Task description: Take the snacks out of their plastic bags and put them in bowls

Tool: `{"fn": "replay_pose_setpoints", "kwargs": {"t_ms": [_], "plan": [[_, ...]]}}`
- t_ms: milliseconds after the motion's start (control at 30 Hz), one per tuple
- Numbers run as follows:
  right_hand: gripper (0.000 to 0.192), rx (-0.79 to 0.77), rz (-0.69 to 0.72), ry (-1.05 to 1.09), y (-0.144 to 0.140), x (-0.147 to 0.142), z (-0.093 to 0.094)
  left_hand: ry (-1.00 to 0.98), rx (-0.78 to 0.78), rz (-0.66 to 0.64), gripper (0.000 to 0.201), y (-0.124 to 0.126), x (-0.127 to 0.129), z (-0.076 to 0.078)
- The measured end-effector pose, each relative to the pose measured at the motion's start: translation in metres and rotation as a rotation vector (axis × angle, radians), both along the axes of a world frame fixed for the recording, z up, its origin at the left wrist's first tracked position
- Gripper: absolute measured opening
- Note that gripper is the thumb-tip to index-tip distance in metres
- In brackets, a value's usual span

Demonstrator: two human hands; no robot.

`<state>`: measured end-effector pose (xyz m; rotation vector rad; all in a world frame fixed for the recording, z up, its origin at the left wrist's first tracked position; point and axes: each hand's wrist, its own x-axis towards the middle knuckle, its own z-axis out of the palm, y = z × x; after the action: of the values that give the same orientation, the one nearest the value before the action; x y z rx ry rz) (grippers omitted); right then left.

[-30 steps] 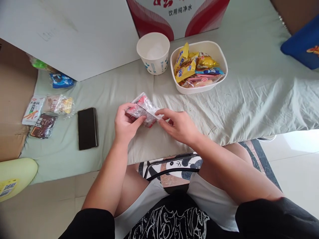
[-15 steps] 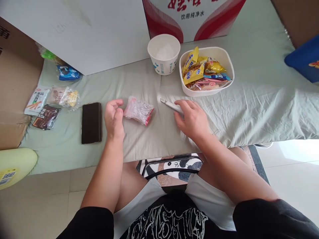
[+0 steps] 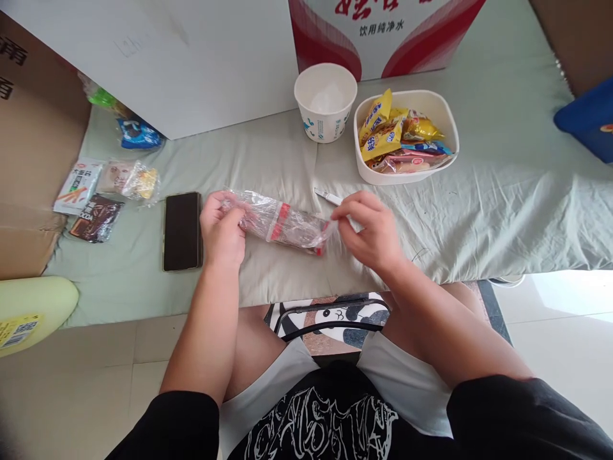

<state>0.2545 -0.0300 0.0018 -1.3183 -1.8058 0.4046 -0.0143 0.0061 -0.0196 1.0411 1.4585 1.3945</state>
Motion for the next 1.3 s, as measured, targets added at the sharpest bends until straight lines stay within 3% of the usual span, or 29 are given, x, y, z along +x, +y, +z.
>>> {"fn": "replay_pose_setpoints", "kwargs": {"t_ms": [67, 133, 200, 300, 333, 433, 500, 567, 633, 700, 767, 800, 833, 867, 967, 1033, 1100, 1167, 1233, 1300], "plan": [[0.018, 0.07, -0.165, 0.015, 0.001, 0.007, 0.002, 0.128, 0.089, 0.109, 0.034, 0.001, -0.008, -0.004], [0.019, 0.142, -0.255, 0.03, 0.0, 0.012, 0.004, 0.324, 0.194, 0.077, 0.036, -0.001, -0.013, -0.005], [0.018, 0.185, -0.177, 0.026, -0.002, 0.014, 0.005, 0.539, 0.251, -0.077, 0.036, -0.005, -0.013, -0.003], [0.032, 0.15, 0.065, -0.102, -0.004, 0.009, 0.004, 0.759, 0.227, -0.267, 0.034, -0.009, -0.008, 0.0], [0.032, 0.119, 0.109, -0.162, -0.005, 0.008, 0.003, 0.793, 0.221, -0.277, 0.027, -0.01, -0.006, 0.002], [0.011, 0.054, 0.134, -0.226, -0.007, 0.005, 0.004, 0.811, 0.323, -0.214, 0.008, -0.014, -0.006, 0.008], [0.011, 0.046, 0.167, -0.159, -0.012, 0.007, 0.009, 0.771, 0.443, -0.182, 0.01, -0.02, -0.009, 0.016], [0.012, 0.029, 0.237, -0.052, -0.019, 0.009, 0.015, 0.694, 0.477, -0.258, 0.015, -0.028, -0.013, 0.027], [0.021, -0.083, 0.363, 0.005, -0.025, 0.011, 0.017, 0.579, 0.345, -0.515, 0.022, -0.033, -0.016, 0.039], [0.024, -0.238, 0.469, -0.066, -0.027, 0.011, 0.016, 0.438, 0.099, -0.922, 0.023, -0.034, -0.02, 0.049], [0.025, -0.314, 0.464, -0.207, -0.025, 0.009, 0.011, 0.279, -0.125, -1.289, 0.017, -0.032, -0.026, 0.056], [0.027, -0.303, 0.423, -0.259, -0.023, 0.008, 0.009, 0.188, -0.192, -1.378, 0.019, -0.031, -0.029, 0.057], [0.028, -0.273, 0.367, -0.289, -0.022, 0.006, 0.006, 0.088, -0.211, -1.368, 0.024, -0.029, -0.033, 0.056], [0.029, -0.232, 0.305, -0.299, -0.02, 0.005, 0.004, -0.013, -0.188, -1.258, 0.032, -0.028, -0.037, 0.054], [0.032, -0.09, 0.163, -0.279, -0.016, -0.001, 0.001, -0.156, 0.034, -0.589, 0.049, -0.026, -0.042, 0.044], [0.035, 0.002, 0.163, -0.256, -0.014, -0.006, -0.001, 0.029, 0.19, -0.292, 0.048, -0.026, -0.037, 0.037], [0.037, 0.057, 0.229, -0.242, -0.012, -0.012, -0.004, 0.373, 0.24, -0.284, 0.049, -0.026, -0.027, 0.033], [0.039, 0.055, 0.299, -0.26, -0.01, -0.019, -0.009, 0.646, 0.152, -0.408, 0.053, -0.027, -0.016, 0.03], [0.045, 0.026, 0.336, -0.303, -0.009, -0.027, -0.013, 0.726, 0.015, -0.486, 0.04, -0.029, -0.008, 0.029], [0.053, 0.001, 0.339, -0.34, -0.008, -0.035, -0.016, 0.67, -0.077, -0.495, 0.019, -0.031, -0.004, 0.028]]}}
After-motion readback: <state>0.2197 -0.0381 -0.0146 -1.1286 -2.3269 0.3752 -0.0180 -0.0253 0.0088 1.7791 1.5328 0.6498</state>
